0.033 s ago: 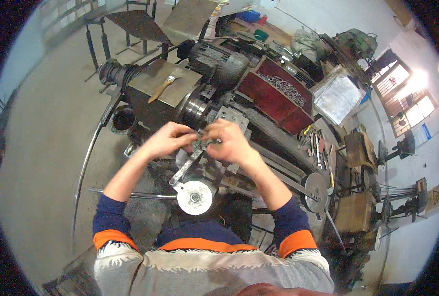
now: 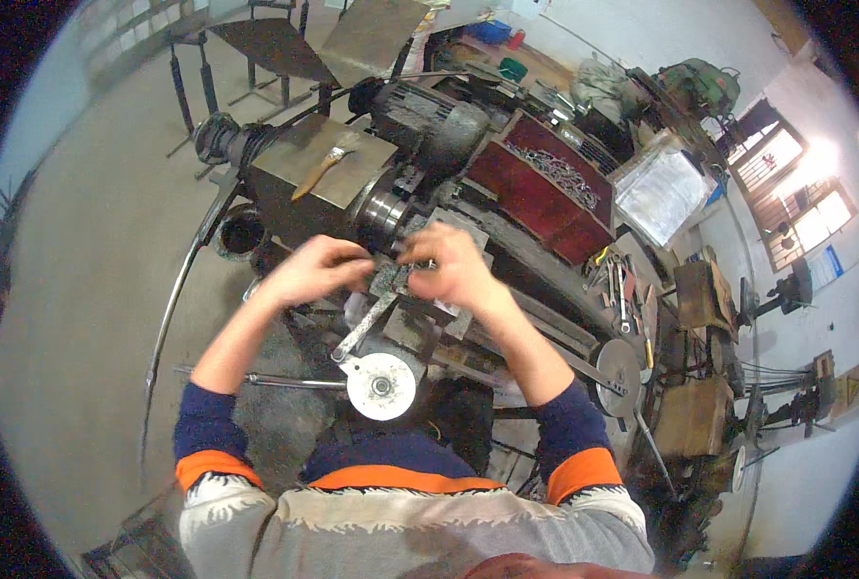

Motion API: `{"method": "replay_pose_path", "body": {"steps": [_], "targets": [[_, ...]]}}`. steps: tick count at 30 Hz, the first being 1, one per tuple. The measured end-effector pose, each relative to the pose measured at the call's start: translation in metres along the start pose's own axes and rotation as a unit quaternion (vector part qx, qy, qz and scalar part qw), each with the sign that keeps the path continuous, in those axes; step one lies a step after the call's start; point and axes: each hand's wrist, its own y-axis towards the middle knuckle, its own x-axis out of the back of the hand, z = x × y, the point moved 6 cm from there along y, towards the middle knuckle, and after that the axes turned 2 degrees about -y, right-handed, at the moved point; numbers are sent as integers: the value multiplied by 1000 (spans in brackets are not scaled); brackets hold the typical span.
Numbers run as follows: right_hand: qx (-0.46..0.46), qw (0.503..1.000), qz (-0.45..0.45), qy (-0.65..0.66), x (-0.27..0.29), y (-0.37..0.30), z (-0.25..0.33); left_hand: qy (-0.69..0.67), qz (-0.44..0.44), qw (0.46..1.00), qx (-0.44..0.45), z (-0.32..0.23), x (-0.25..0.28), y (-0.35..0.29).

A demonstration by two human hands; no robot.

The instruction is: The person operates a metal lathe, repeatedly loading small cylindrical metal pieces into the chuck, machining them, and removing the finished parts. The person uses a long metal rod to assist with loading and unloading the workpieces.

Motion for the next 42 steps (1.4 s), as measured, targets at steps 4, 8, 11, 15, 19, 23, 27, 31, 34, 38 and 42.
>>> {"method": "replay_pose_path", "body": {"steps": [4,8,11,15,19,23,27,31,34,38,42], "targets": [[-173,983,42,-52,-14,21,-69,267,-202,942,-2,4,91,-65],[-280,947,154,-6,-38,32,-89,515,-305,779,187,30,149,-168],[-245,961,124,-27,-50,37,-97,456,-317,789,261,59,152,-228],[-245,962,120,14,-53,36,-100,384,-331,808,299,99,140,-253],[-234,964,120,45,-54,39,-101,464,-325,759,322,125,145,-250],[-236,959,155,1,-54,42,-107,551,-287,719,310,128,158,-237],[-202,972,116,20,-58,44,-109,666,-245,648,277,164,262,-281],[-275,951,138,18,-59,41,-117,711,-245,612,245,190,323,-270],[-267,953,141,11,-57,39,-114,677,-253,619,307,188,338,-260],[-182,982,50,-2,-38,32,-98,568,-428,681,174,166,300,-222],[-168,982,-62,-66,15,-14,-88,371,-433,820,52,192,225,-154]]}}
